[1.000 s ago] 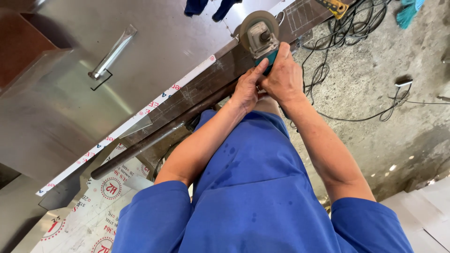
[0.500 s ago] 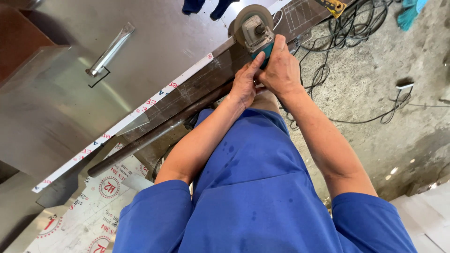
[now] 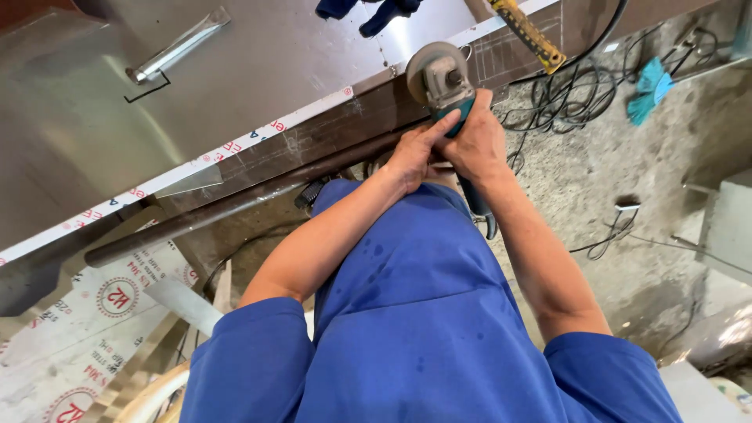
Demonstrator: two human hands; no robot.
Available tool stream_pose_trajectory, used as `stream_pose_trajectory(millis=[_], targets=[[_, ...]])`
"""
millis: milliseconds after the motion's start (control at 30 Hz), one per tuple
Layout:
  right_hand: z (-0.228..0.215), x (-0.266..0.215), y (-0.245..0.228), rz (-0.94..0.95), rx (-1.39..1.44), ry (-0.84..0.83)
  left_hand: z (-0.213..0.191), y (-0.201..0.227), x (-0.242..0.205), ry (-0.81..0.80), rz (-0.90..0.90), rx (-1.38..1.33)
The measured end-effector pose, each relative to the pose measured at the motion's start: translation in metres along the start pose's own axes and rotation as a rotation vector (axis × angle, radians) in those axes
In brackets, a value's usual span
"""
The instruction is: The recorder welds and grinds a stainless steel fabrication piece.
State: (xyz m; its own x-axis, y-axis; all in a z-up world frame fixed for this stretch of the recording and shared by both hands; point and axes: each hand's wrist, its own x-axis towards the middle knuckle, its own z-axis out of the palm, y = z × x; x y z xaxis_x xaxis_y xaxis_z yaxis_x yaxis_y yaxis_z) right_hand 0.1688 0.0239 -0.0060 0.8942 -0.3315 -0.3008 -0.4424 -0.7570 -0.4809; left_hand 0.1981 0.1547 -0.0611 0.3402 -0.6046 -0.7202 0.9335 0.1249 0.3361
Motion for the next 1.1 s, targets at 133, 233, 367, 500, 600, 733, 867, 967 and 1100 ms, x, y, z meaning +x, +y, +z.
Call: stream_pose_trajectory(millis=[133, 233, 367, 500, 600, 733, 867, 967, 1100], targets=[[-0.001, -0.004, 0.001, -0.049, -0.016, -0.048, -0.001, -0.007, -0.006, -0.007, -0.077, -0.093], [0.001, -0.001, 0.005, -0.087, -0.015, -0.065, -0.001, -0.013, -0.004, 0.011, -0.049, -0.127], [-0.001, 0.003, 0.003, -0.135, 0.006, -0.077, -0.005, -0.018, 0.002, 0.020, -0.023, -0.177], [-0.002, 0.007, 0.006, -0.165, 0.008, -0.092, 0.002, -0.011, -0.005, 0.024, 0.001, -0.210], [-0.002, 0.009, 0.007, -0.176, 0.003, -0.093, 0.001, -0.015, 0.002, 0.032, 0.014, -0.217], [0.000, 0.011, 0.011, -0.173, -0.006, -0.096, 0.001, -0.017, 0.004, 0.052, 0.025, -0.219], [-0.004, 0.016, 0.007, -0.190, -0.010, -0.088, 0.002, -0.015, 0.006, 0.053, 0.043, -0.229], [-0.005, 0.020, 0.007, -0.195, -0.029, -0.088, 0.004, -0.016, 0.010, 0.052, 0.059, -0.230], [-0.009, 0.027, 0.000, -0.222, -0.046, -0.089, 0.005, -0.007, 0.012, 0.050, 0.091, -0.241]])
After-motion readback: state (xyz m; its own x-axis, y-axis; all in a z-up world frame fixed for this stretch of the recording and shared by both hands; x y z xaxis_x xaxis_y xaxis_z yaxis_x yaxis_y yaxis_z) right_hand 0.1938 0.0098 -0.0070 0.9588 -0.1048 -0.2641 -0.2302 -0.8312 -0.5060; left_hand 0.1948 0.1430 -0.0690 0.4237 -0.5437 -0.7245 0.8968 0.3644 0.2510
